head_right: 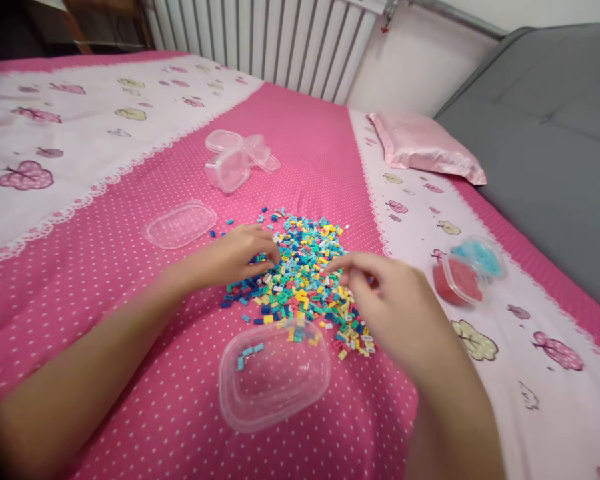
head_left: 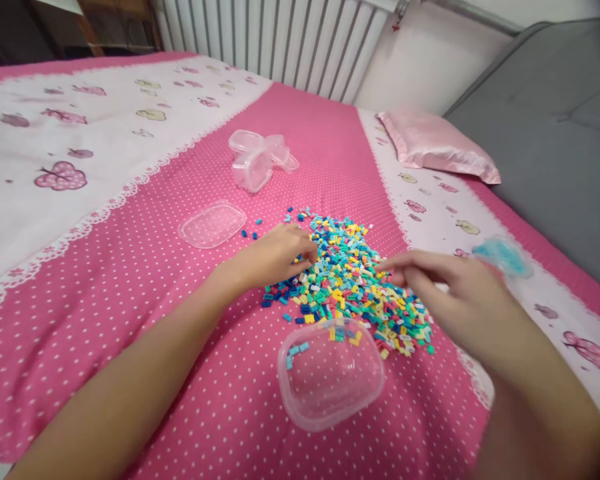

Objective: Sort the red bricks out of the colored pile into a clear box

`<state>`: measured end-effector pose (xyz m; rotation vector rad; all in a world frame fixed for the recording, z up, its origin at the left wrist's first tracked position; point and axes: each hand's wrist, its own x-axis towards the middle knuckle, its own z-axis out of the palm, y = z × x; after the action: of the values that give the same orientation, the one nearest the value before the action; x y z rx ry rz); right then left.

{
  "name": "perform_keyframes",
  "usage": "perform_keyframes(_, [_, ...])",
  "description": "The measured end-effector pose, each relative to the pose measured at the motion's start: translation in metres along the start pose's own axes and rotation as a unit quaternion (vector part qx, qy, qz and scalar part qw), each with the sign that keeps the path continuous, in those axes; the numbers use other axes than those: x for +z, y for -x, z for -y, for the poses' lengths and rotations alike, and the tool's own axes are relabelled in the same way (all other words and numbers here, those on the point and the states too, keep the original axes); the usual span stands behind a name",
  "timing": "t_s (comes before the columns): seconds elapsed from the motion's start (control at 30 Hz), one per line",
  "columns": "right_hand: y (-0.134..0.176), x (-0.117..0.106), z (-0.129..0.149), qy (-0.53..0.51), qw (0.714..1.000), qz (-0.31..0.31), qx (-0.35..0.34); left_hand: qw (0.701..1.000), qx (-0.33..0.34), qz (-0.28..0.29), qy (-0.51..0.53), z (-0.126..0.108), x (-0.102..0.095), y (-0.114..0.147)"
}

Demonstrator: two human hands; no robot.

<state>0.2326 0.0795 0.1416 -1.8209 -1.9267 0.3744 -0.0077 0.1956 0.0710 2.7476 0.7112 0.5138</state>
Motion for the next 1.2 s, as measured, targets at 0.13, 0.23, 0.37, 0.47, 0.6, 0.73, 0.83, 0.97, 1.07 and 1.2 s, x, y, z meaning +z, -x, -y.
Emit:
perform_keyframes(0.13, [-0.048,0.011,-0.044,-0.124,0.99,0.062,-0.008,1.0,-0.007,0.009,-0.004,-0.004,0.0,0.0])
perform_keyframes(0.23, [-0.051,0.027,-0.066,-0.152,0.983,0.1,-0.001,1.0,-0.01,0.021,-0.002,-0.005,0.001,-0.001])
perform_keyframes(0.37, [-0.038,0.037,-0.071,-0.118,0.978,0.172,-0.016,1.0,-0.012,0.016,-0.01,-0.006,0.003,-0.005])
perform_keyframes(0.47, [-0.038,0.043,-0.065,-0.107,0.984,0.138,-0.039,1.0,-0.012,0.011,-0.006,-0.009,0.004,-0.008])
perform_keyframes(0.6, [-0.042,0.054,-0.058,-0.047,0.989,0.13,-0.06,1.0,-0.009,-0.001,-0.005,-0.011,0.004,-0.01])
perform_keyframes(0.73, [-0.039,0.06,-0.051,0.009,0.991,0.116,-0.065,1.0,-0.012,-0.002,-0.008,-0.01,0.004,-0.01])
perform_keyframes(0.83, [-0.036,0.06,-0.048,0.028,0.989,0.123,-0.074,1.0,-0.016,-0.005,-0.005,-0.01,0.004,-0.01])
perform_keyframes(0.97, [-0.035,0.062,-0.046,0.069,0.985,0.128,-0.089,1.0,-0.02,-0.006,-0.006,-0.012,0.003,-0.009])
perform_keyframes(1.07, [-0.034,0.063,-0.046,0.104,0.983,0.128,-0.084,1.0,-0.022,-0.005,-0.007,-0.012,0.003,-0.009])
perform_keyframes(1.2, [-0.032,0.064,-0.046,0.136,0.979,0.132,-0.08,1.0,-0.019,-0.009,-0.006,-0.01,0.004,-0.008])
